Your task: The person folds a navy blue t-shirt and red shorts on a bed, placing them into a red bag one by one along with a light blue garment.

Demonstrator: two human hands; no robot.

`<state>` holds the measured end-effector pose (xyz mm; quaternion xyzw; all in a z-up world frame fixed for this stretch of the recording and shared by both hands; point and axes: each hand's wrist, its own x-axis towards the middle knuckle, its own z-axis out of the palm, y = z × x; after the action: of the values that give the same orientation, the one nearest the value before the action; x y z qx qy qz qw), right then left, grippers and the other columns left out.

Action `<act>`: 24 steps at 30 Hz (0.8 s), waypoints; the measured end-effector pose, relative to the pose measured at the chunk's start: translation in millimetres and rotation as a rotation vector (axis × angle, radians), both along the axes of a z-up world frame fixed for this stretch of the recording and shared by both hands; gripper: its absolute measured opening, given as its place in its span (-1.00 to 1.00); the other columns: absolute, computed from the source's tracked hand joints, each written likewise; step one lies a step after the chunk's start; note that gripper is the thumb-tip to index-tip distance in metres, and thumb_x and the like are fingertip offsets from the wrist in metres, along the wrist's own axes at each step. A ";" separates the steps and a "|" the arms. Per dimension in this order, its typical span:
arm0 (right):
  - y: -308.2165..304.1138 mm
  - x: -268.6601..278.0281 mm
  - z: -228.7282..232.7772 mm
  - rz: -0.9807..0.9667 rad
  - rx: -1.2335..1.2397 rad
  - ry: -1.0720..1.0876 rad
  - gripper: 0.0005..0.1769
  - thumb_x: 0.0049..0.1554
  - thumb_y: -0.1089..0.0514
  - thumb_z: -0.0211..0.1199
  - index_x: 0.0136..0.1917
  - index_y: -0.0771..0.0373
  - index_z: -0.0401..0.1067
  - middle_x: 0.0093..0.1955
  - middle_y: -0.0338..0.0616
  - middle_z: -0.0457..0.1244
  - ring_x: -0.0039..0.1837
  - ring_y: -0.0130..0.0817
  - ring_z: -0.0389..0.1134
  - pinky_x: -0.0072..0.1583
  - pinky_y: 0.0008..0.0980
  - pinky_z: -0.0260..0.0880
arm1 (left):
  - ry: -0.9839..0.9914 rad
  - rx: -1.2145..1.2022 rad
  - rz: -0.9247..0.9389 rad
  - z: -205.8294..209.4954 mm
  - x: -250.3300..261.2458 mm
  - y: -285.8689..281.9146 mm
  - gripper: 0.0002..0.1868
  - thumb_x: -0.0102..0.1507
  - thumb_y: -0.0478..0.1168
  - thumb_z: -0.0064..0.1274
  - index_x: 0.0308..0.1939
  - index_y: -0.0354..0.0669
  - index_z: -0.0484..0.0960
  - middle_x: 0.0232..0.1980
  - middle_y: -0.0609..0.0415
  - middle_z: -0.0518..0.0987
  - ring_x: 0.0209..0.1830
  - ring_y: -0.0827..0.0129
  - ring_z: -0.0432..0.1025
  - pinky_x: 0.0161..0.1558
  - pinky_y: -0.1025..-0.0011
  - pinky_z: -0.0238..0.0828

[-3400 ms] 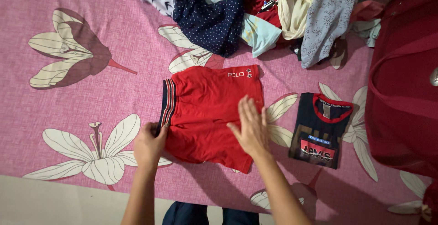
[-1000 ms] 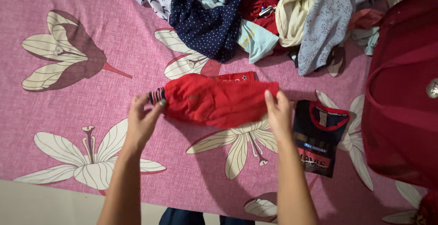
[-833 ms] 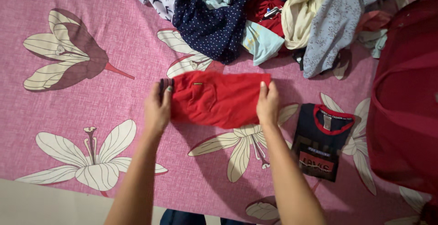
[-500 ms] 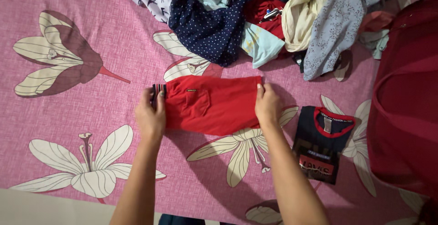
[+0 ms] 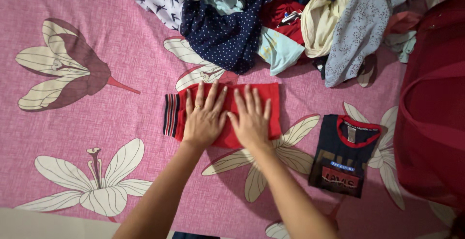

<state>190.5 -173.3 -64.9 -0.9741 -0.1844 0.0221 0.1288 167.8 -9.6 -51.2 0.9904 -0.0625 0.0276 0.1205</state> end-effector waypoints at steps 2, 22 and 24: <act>-14.9 11.5 5.0 -0.061 -0.121 0.023 -0.12 0.22 -0.38 0.01 0.65 0.01 -0.06 0.69 -0.01 -0.22 0.67 -0.04 -0.28 0.51 0.39 -0.44 | 0.022 0.020 0.036 3.7 1.9 -0.4 -0.27 0.35 0.19 -0.15 0.59 0.17 0.18 0.69 0.10 -0.02 0.68 -0.07 -0.27 0.54 -0.24 -0.44; -100.3 -38.0 -40.8 -0.589 0.715 -0.131 -0.48 0.30 0.06 0.15 0.46 0.27 0.26 0.45 0.11 0.23 0.47 -0.10 0.22 0.46 -0.12 0.16 | -0.076 -0.030 0.301 34.7 -8.7 -19.5 -0.18 0.25 0.18 0.03 0.53 -0.04 0.23 0.58 -0.21 0.16 0.61 -0.18 -0.09 0.34 -0.56 -0.44; -118.4 -56.3 -39.8 -0.844 0.971 0.028 -0.65 0.32 0.16 0.10 0.35 0.25 0.42 0.30 -0.01 0.39 0.31 -0.27 0.42 0.33 -0.30 0.38 | -0.196 -0.056 0.318 34.7 -22.0 -44.0 -0.29 0.28 0.02 0.14 0.47 -0.11 0.37 0.56 -0.17 0.26 0.61 -0.19 0.02 0.39 -0.53 -0.36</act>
<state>134.2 -291.7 -104.7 -0.7933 0.2275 -0.1037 0.5551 145.8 -53.6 -16.5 0.9766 0.0841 0.1445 0.1356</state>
